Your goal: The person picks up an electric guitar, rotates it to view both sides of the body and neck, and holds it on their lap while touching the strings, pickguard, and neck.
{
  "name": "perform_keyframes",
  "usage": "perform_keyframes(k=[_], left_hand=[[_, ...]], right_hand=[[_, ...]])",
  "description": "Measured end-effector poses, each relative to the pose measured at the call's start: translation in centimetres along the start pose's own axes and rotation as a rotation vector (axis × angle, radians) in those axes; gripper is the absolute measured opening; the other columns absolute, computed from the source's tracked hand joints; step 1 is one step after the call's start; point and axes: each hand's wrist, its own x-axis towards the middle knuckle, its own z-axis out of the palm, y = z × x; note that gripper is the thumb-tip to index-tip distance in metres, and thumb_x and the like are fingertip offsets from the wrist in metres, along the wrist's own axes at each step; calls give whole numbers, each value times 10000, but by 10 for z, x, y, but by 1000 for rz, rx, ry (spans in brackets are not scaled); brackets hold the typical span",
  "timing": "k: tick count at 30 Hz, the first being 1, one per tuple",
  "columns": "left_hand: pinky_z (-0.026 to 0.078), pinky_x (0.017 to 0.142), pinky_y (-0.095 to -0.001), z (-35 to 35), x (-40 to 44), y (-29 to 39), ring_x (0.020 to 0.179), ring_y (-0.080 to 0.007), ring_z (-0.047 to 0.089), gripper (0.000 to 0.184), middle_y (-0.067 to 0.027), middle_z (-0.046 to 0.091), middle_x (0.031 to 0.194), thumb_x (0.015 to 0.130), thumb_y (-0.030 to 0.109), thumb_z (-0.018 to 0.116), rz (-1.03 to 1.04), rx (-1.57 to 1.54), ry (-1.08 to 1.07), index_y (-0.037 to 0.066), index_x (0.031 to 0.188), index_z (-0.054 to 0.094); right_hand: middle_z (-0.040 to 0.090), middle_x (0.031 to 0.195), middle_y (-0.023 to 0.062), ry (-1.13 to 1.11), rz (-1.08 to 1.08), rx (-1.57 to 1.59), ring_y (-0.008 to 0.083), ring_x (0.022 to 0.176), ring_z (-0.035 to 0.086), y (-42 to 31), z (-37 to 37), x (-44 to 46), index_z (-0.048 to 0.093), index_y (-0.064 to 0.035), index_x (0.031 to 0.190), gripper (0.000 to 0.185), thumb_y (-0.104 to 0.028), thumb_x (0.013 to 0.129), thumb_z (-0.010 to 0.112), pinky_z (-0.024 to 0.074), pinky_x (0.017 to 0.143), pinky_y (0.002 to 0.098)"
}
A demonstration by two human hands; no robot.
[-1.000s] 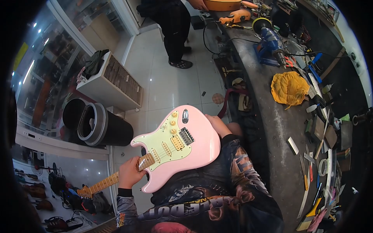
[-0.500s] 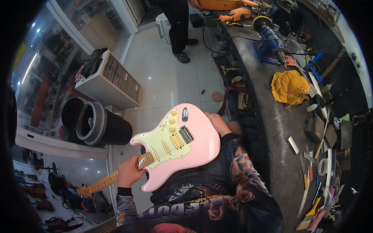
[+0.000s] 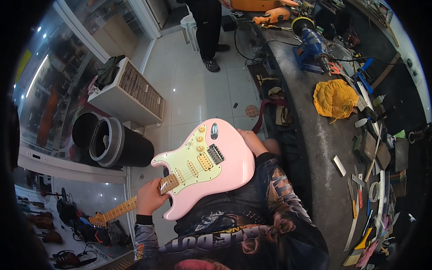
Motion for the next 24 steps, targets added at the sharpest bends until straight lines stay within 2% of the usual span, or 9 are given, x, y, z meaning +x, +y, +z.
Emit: perform_keyframes(k=[7, 10, 13, 16, 18, 21, 22, 24], left_hand=[[582, 879, -520, 0, 0, 1, 1034, -405, 737, 631, -130, 760, 1095, 720, 325, 974, -20, 0, -11, 106, 1242, 694], [583, 892, -529, -2, 2, 3, 1051, -421, 735, 642, -152, 766, 1115, 708, 288, 972, -33, -23, -18, 92, 1253, 696], [582, 896, -533, 0, 1, 1, 1061, -430, 731, 631, -160, 762, 1123, 719, 273, 964, -41, -33, -32, 96, 1260, 693], [581, 899, -535, 0, 2, 0, 1068, -434, 729, 622, -163, 761, 1135, 729, 255, 956, -47, -39, -30, 98, 1270, 692], [579, 898, -536, 2, 1, 0, 1071, -434, 728, 617, -162, 762, 1142, 733, 245, 951, -35, -54, -1, 98, 1273, 690], [576, 902, -532, 5, 2, -2, 1080, -432, 725, 623, -157, 763, 1147, 731, 246, 952, -34, -50, -5, 97, 1276, 689], [575, 903, -531, 5, 2, -3, 1082, -430, 724, 626, -155, 762, 1145, 729, 246, 953, -42, -44, -15, 98, 1276, 688], [572, 904, -529, 6, 2, -3, 1086, -426, 722, 631, -151, 761, 1141, 726, 246, 956, -53, -29, -29, 100, 1278, 686]], right_hand=[[812, 984, 72, 2, 19, 5, 144, 851, 726, 9, -2, 8, 826, 41, 1124, 467, -364, 1176, 599, 570, 804, 323], [818, 1008, 78, 38, -48, -164, 156, 879, 727, 1, 0, 2, 824, 47, 1131, 468, -362, 1172, 602, 568, 824, 328], [822, 1031, 89, 20, -28, -43, 176, 902, 732, 3, 1, 3, 818, 66, 1125, 474, -359, 1166, 610, 570, 841, 342], [828, 1024, 126, 62, -47, -122, 187, 886, 735, 10, -2, 12, 803, 67, 1140, 469, -348, 1173, 587, 574, 844, 355], [825, 1015, 171, 11, -116, -235, 186, 863, 730, 21, -12, 21, 787, 57, 1167, 459, -339, 1183, 555, 575, 841, 364], [818, 982, 110, -10, -110, -192, 175, 870, 745, 17, -7, 16, 787, 44, 1186, 460, -361, 1179, 570, 580, 820, 351], [816, 976, 76, 25, 19, -47, 166, 874, 749, 8, -4, 11, 796, 42, 1171, 463, -369, 1175, 584, 580, 811, 339], [812, 991, 52, 16, 39, -24, 148, 883, 747, 1, -2, 4, 805, 35, 1158, 464, -381, 1169, 600, 574, 804, 319]])
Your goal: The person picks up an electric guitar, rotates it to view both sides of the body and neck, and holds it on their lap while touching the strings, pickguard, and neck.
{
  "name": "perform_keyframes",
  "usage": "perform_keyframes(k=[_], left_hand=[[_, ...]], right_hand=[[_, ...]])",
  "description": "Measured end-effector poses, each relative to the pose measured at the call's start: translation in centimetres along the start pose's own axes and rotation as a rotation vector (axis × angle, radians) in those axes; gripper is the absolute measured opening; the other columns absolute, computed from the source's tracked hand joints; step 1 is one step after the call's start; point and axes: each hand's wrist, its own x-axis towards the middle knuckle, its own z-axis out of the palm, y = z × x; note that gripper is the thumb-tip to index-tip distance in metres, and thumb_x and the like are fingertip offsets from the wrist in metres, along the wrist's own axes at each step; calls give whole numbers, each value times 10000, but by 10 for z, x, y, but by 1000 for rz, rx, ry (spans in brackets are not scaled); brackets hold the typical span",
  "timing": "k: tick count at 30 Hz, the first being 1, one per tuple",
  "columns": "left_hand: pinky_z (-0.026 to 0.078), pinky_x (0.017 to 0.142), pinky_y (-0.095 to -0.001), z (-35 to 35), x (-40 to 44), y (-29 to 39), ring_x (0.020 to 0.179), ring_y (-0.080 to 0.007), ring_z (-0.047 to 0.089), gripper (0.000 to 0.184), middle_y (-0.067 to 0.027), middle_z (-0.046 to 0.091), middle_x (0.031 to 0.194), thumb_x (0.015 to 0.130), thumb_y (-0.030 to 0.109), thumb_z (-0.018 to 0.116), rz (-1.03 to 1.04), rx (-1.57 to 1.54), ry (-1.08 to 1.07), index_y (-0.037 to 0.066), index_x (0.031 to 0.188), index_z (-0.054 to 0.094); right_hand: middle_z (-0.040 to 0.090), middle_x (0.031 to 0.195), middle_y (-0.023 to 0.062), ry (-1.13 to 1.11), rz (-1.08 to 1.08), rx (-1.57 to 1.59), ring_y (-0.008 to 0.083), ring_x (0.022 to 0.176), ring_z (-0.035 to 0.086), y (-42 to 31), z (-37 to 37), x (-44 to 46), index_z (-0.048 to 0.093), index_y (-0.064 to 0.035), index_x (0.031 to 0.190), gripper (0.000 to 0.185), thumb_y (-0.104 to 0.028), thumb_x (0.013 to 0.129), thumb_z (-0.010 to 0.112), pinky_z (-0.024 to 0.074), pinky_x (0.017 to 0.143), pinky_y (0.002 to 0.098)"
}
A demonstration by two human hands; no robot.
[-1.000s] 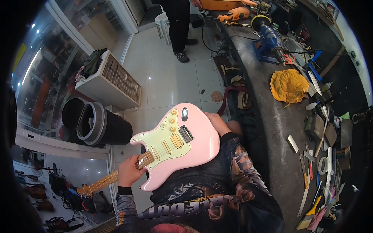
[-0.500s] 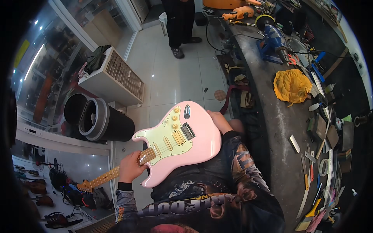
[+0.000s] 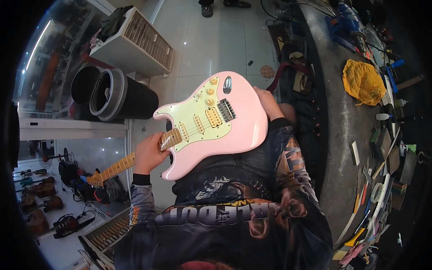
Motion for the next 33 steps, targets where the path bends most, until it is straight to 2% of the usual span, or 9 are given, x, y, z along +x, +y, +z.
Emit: perform_keyframes(k=[6, 18, 33], left_hand=[[569, 876, -521, 3, 0, -2, 1028, -406, 728, 620, -124, 744, 1060, 726, 281, 976, 41, 15, 45, 106, 1236, 670], [570, 890, -522, 5, 1, -6, 1050, -404, 731, 656, -130, 750, 1088, 727, 282, 980, 39, 13, 35, 96, 1278, 678], [565, 879, -526, 5, 2, -5, 1038, -404, 728, 634, -123, 745, 1072, 737, 291, 979, 32, 22, 26, 106, 1260, 673]], right_hand=[[816, 1019, 58, -31, 52, 79, 124, 894, 741, 1, 1, 3, 814, 25, 1169, 460, -389, 1163, 614, 568, 808, 294], [811, 1029, 60, 2, 46, 34, 128, 892, 728, 1, 1, 2, 809, 37, 1178, 470, -392, 1160, 617, 561, 819, 305], [810, 1023, 61, 14, 62, 45, 128, 900, 727, 1, 2, 3, 809, 45, 1172, 471, -382, 1161, 610, 563, 827, 310]])
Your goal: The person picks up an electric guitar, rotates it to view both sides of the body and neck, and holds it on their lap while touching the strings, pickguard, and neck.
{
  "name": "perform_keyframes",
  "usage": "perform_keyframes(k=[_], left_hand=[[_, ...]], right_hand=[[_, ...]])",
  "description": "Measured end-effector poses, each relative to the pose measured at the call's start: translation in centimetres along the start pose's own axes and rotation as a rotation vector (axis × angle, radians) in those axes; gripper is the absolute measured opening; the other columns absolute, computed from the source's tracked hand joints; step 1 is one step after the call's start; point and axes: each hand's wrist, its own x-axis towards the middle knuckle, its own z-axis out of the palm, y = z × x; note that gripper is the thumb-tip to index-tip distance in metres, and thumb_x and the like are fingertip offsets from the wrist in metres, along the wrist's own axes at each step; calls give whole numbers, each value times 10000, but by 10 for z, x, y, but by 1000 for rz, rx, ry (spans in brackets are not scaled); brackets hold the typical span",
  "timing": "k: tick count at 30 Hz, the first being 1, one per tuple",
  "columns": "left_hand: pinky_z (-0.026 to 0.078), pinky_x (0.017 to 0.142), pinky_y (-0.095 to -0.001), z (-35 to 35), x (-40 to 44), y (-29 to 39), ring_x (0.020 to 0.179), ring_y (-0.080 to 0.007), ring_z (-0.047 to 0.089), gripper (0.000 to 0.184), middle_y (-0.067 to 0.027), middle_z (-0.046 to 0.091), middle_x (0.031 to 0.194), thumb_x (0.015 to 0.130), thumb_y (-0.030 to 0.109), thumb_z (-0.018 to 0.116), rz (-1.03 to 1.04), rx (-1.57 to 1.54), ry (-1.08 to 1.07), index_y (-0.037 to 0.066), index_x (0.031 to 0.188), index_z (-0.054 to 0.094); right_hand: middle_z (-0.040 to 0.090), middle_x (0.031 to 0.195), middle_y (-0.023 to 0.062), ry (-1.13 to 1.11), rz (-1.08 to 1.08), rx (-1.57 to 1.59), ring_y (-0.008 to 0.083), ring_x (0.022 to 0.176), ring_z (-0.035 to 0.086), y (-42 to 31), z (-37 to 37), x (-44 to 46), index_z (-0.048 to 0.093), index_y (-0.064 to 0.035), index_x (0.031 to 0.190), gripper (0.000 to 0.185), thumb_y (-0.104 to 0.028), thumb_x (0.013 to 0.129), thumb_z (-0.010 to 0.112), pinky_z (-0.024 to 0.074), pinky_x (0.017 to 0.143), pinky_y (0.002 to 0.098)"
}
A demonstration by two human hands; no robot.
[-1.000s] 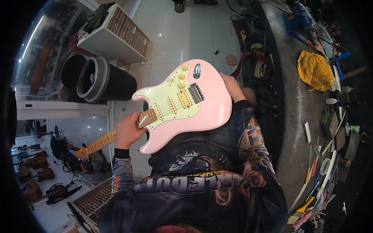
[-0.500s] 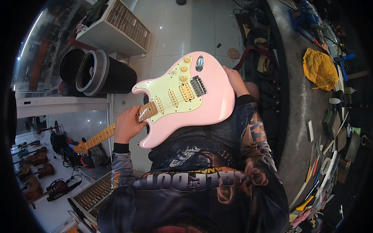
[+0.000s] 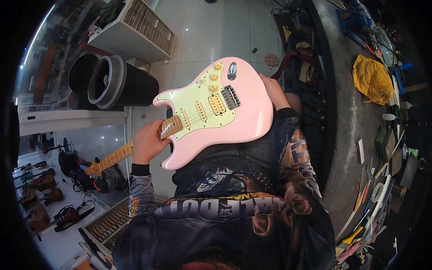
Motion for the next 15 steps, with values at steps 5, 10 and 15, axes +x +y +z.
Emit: perform_keyframes(k=[5, 10, 15], left_hand=[[566, 879, -521, -2, 1, 2, 1040, -399, 731, 633, -122, 749, 1074, 737, 290, 981, -11, 1, -11, 105, 1261, 677], [568, 880, -516, -2, 0, 2, 1042, -397, 732, 642, -119, 753, 1078, 736, 291, 981, -11, 3, -4, 105, 1270, 678], [571, 883, -512, -2, 0, 3, 1043, -395, 733, 645, -118, 756, 1081, 736, 288, 981, 2, -4, 13, 106, 1276, 680]], right_hand=[[811, 1025, 66, -3, -2, 10, 135, 900, 728, 3, -2, 3, 807, 49, 1171, 481, -390, 1159, 612, 562, 825, 313], [812, 1023, 70, -7, -4, 1, 136, 896, 728, 7, -5, 7, 808, 52, 1166, 486, -391, 1159, 609, 562, 822, 313], [813, 1021, 73, -6, -4, 14, 137, 890, 729, 5, -3, 4, 808, 53, 1165, 484, -387, 1161, 607, 563, 821, 311]])
